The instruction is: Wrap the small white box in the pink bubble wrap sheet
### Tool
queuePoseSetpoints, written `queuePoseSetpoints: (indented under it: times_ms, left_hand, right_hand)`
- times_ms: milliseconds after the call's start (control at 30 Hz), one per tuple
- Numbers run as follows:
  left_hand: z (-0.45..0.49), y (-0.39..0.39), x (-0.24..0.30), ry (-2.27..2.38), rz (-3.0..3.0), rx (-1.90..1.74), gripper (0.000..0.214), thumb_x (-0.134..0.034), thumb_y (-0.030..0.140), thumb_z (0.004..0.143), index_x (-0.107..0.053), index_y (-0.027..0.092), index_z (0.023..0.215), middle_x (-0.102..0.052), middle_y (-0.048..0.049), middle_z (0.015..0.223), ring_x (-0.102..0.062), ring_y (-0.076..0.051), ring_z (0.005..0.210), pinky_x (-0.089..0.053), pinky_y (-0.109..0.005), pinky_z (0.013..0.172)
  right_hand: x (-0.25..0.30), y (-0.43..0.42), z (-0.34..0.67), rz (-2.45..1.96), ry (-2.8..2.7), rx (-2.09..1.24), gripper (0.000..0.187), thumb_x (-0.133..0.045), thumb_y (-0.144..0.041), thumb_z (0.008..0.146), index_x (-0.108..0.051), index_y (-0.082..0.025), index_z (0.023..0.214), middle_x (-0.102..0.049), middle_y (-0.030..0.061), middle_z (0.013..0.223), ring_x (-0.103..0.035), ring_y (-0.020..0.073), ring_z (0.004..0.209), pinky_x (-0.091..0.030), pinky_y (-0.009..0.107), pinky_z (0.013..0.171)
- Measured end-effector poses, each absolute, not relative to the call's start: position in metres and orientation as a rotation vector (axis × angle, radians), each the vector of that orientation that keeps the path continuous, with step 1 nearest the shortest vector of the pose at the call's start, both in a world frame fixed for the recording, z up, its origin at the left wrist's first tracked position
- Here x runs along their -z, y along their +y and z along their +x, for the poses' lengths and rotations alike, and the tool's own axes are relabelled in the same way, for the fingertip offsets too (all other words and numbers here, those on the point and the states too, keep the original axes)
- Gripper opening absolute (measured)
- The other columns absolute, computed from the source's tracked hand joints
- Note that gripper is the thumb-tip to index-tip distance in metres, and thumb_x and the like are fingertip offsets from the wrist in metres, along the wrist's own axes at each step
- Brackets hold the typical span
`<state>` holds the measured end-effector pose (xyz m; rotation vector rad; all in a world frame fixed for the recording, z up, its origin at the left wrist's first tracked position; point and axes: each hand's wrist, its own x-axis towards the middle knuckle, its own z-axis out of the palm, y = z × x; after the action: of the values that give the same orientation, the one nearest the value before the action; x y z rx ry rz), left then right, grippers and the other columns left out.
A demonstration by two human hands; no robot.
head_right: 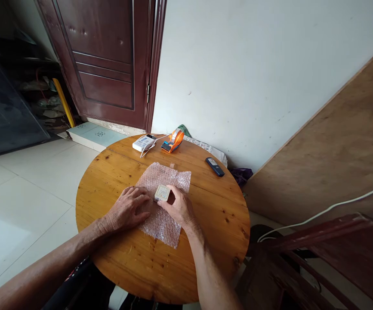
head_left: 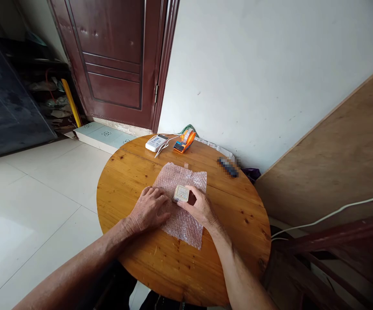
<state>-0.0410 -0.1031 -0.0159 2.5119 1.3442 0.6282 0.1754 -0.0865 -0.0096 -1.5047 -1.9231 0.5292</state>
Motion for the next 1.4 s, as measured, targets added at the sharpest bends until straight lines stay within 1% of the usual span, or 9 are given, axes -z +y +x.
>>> queuePoseSetpoints:
  times_ms: [367,433,600,800,967,1100,1233,1300,1400]
  left_hand:
    - [-0.068,-0.107,0.001,1.158,2.530,-0.536,0.032,-0.070,0.033,0.080,-0.066,0.024,0.110,-0.062,-0.0076,0.126,-0.055,-0.026,0.117,-0.040,-0.043,0.104]
    - [-0.074,-0.116,-0.008,1.059,2.623,-0.470,0.026,-0.070,0.029,0.079,-0.066,0.025,0.105,-0.065,-0.0046,0.120,-0.055,-0.026,0.116,-0.036,-0.045,0.107]
    - [-0.066,-0.133,-0.015,1.055,2.802,-0.322,0.003,-0.063,0.017,0.081,-0.062,0.020,0.081,-0.068,-0.0032,0.100,-0.060,-0.023,0.101,-0.027,-0.052,0.111]
    - [-0.055,-0.128,0.006,0.926,3.016,-0.463,0.010,-0.057,0.011,0.082,-0.060,0.020,0.077,-0.065,-0.0028,0.088,-0.058,-0.021,0.090,-0.027,-0.051,0.111]
    - [-0.053,-0.125,-0.003,0.922,2.952,-0.548,0.011,-0.054,0.009,0.080,-0.058,0.018,0.076,-0.065,-0.0033,0.086,-0.059,-0.019,0.085,-0.039,-0.041,0.103]
    - [-0.044,-0.110,-0.031,1.110,2.796,-0.562,0.014,-0.051,0.009,0.079,-0.059,0.018,0.072,-0.064,-0.0022,0.070,-0.059,-0.017,0.070,-0.045,-0.036,0.091]
    - [-0.029,-0.081,-0.051,1.406,2.558,-0.588,0.013,-0.052,0.016,0.080,-0.065,0.019,0.078,-0.067,-0.0041,0.071,-0.063,-0.020,0.071,-0.044,-0.030,0.067]
    - [-0.020,-0.066,-0.053,1.497,2.446,-0.590,0.014,-0.053,0.019,0.080,-0.067,0.020,0.082,-0.069,-0.0038,0.073,-0.064,-0.021,0.069,-0.042,-0.029,0.063]
    - [-0.009,-0.049,-0.049,1.557,2.371,-0.567,0.015,-0.054,0.020,0.080,-0.068,0.021,0.085,-0.071,-0.0041,0.075,-0.067,-0.023,0.073,-0.043,-0.029,0.063]
  right_hand:
    - [0.012,-0.085,0.177,-1.486,-1.982,-0.457,0.044,-0.076,-0.029,0.070,-0.062,-0.023,0.110,-0.071,0.0061,0.107,-0.064,0.0255,0.100,-0.049,0.037,0.086]
    - [0.011,-0.085,0.177,-1.487,-1.991,-0.451,0.042,-0.076,-0.029,0.070,-0.062,-0.023,0.110,-0.071,0.0061,0.106,-0.064,0.0253,0.100,-0.048,0.037,0.086]
    - [0.010,-0.086,0.176,-1.485,-1.990,-0.456,0.042,-0.076,-0.027,0.070,-0.061,-0.023,0.109,-0.071,0.0051,0.104,-0.064,0.0245,0.097,-0.048,0.037,0.085]
    - [0.009,-0.087,0.174,-1.497,-2.008,-0.415,0.042,-0.075,-0.026,0.072,-0.060,-0.022,0.111,-0.071,0.0070,0.104,-0.063,0.0253,0.097,-0.047,0.037,0.085]
    - [0.009,-0.086,0.173,-1.488,-2.024,-0.376,0.042,-0.076,-0.031,0.073,-0.062,-0.022,0.112,-0.071,0.0084,0.105,-0.062,0.0270,0.099,-0.045,0.039,0.088]
    - [0.007,-0.086,0.178,-1.410,-1.981,-0.564,0.045,-0.071,-0.049,0.078,-0.064,-0.022,0.113,-0.070,0.0093,0.108,-0.062,0.0278,0.101,-0.045,0.041,0.091]
    - [0.001,-0.086,0.194,-1.257,-1.647,-1.028,0.062,-0.049,-0.070,0.086,-0.058,-0.024,0.127,-0.064,0.0113,0.127,-0.059,0.0280,0.116,-0.044,0.043,0.098]
    - [-0.004,-0.086,0.202,-1.142,-1.491,-1.197,0.069,-0.042,-0.076,0.085,-0.058,-0.023,0.128,-0.065,0.0118,0.127,-0.057,0.0286,0.122,-0.042,0.044,0.103]
    - [-0.012,-0.088,0.207,-1.084,-1.449,-1.249,0.076,-0.057,-0.077,0.075,-0.060,-0.021,0.126,-0.067,0.0117,0.123,-0.054,0.0305,0.125,-0.038,0.045,0.106]
